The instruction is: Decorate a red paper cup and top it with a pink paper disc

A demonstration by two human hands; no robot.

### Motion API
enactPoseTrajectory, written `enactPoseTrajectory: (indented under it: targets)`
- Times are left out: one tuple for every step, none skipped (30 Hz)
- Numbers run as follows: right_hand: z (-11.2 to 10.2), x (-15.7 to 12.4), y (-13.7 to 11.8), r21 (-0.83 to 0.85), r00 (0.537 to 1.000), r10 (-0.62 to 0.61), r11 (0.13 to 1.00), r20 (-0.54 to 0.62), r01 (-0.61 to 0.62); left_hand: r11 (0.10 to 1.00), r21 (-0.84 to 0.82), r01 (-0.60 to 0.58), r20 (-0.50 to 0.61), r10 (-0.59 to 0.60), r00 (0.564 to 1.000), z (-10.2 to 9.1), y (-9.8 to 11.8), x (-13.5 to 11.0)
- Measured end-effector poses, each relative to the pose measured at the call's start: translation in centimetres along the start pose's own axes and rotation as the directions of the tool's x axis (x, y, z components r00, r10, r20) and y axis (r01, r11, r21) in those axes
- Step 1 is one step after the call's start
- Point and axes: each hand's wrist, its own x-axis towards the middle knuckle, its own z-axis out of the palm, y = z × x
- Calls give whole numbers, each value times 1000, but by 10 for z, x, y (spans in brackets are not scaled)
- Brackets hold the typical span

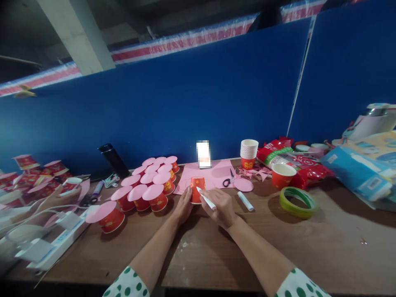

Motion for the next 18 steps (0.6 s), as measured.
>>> enactPoseTrajectory:
  targets:
    - [0,0,0,-1,1000,-2,1000,-3,2,1000,10,-4,-2,4,1000,0,1,-1]
    - [0,1,0,0,1000,-4,1000,-4,4,1000,27,-9,-4,9,1000,1,2,-1]
    - [-1,1,0,1,1000,-4,1000,-5,4,999,45,-12,-5,12,1000,1,3,-2]
    - [-1,1,0,1,1000,-4,1000,-7,4,998,60,-12,-4,13,1000,1,4,-2]
    - [-1,1,0,1,1000,-1,1000,-10,1,997,71,-12,-1,12,1000,1,4,-2]
    - [-1,1,1,0,1000,3,1000,-11,-3,997,80,-15,3,14,1000,2,4,-2]
    - [-1,0,1,-2,1000,7,1000,-11,-7,996,85,-18,8,17,1000,2,4,-2]
    - [0,0,2,-6,1000,10,1000,-12,-10,996,88,-23,15,22,1000,1,4,-2]
    - [0,0,2,-10,1000,12,1000,-13,-12,995,93,-30,23,28,999,1,4,-2]
    - [0,-1,3,-11,1000,12,1000,-13,-12,994,103,-35,27,32,999,1,3,-2]
    - [0,-1,4,-12,1000,12,1000,-12,-12,992,117,-39,28,36,999,1,4,-2]
    - [1,-2,4,-11,1000,13,1000,-13,-14,990,132,-42,26,39,999,2,4,-2]
    - [1,-2,5,-10,1000,16,1000,-12,-16,988,147,-42,24,39,999,2,5,-2]
    - [1,-3,5,-8,1000,19,1000,-10,-19,985,165,-43,20,40,999,3,7,-3]
    - [1,-3,6,-7,1000,24,1000,-7,-24,982,182,-41,18,38,999,4,9,-4]
    - [1,-3,6,-8,1000,29,1000,-4,-29,980,196,-36,17,33,999,5,11,-5]
    - [1,-3,6,-7,999,32,999,-1,-32,979,204,-30,17,27,999,6,13,-5]
    - [1,-3,6,-4,999,35,999,2,-35,977,210,-25,17,22,1000,7,14,-6]
